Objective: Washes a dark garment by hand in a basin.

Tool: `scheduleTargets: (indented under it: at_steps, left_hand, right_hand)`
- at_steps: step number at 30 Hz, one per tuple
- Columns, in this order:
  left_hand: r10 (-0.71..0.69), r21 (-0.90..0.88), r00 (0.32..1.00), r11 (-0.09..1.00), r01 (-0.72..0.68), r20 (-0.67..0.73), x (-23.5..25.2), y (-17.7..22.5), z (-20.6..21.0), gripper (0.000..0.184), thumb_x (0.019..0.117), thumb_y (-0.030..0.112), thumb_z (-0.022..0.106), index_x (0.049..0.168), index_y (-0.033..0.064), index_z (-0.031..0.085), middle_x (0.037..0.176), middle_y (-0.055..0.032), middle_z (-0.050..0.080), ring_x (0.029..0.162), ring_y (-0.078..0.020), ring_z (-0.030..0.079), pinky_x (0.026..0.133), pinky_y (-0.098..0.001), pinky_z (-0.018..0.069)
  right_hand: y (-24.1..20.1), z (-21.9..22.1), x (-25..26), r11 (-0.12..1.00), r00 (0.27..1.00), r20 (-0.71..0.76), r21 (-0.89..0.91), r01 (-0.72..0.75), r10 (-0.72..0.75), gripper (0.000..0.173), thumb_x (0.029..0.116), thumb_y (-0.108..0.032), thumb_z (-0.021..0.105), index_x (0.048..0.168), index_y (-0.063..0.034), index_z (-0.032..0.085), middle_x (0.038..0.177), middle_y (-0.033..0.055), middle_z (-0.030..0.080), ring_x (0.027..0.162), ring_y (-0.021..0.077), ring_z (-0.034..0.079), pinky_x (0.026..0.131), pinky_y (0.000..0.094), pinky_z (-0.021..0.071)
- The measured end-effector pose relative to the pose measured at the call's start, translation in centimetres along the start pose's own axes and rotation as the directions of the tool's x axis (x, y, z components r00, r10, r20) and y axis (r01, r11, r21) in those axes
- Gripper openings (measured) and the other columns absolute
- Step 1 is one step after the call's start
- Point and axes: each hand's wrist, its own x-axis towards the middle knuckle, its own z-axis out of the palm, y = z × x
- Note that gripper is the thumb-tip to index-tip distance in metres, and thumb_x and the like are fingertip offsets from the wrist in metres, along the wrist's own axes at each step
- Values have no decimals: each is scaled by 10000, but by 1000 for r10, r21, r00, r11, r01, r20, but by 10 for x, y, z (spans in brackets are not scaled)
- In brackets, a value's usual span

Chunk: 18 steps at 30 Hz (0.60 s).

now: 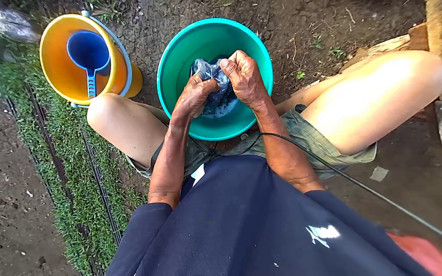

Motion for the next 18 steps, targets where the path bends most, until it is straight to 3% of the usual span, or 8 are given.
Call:
scheduleTargets:
  at_steps: [10, 18]
  left_hand:
    - [20, 51, 1000, 999, -20, -6, 0, -4, 3, 188, 904, 36, 602, 1090, 12, 604, 938, -92, 698, 853, -182, 700, 779, -388, 605]
    - [35, 39, 999, 999, -35, 10, 1, -4, 2, 220, 934, 63, 616, 1142, -6, 588, 976, -114, 697, 885, -203, 702, 812, -407, 604]
  right_hand:
    - [0, 2, -1, 1000, 1000, 6, -28, -9, 9, 247, 1037, -275, 598, 868, -98, 567, 710, 4, 528, 641, 111, 532, 619, 295, 462]
    - [0, 1, 0, 1000, 1000, -7, -19, 3, -3, 228, 1038, -265, 597, 884, -100, 564, 717, 1, 532, 644, 107, 536, 621, 287, 466]
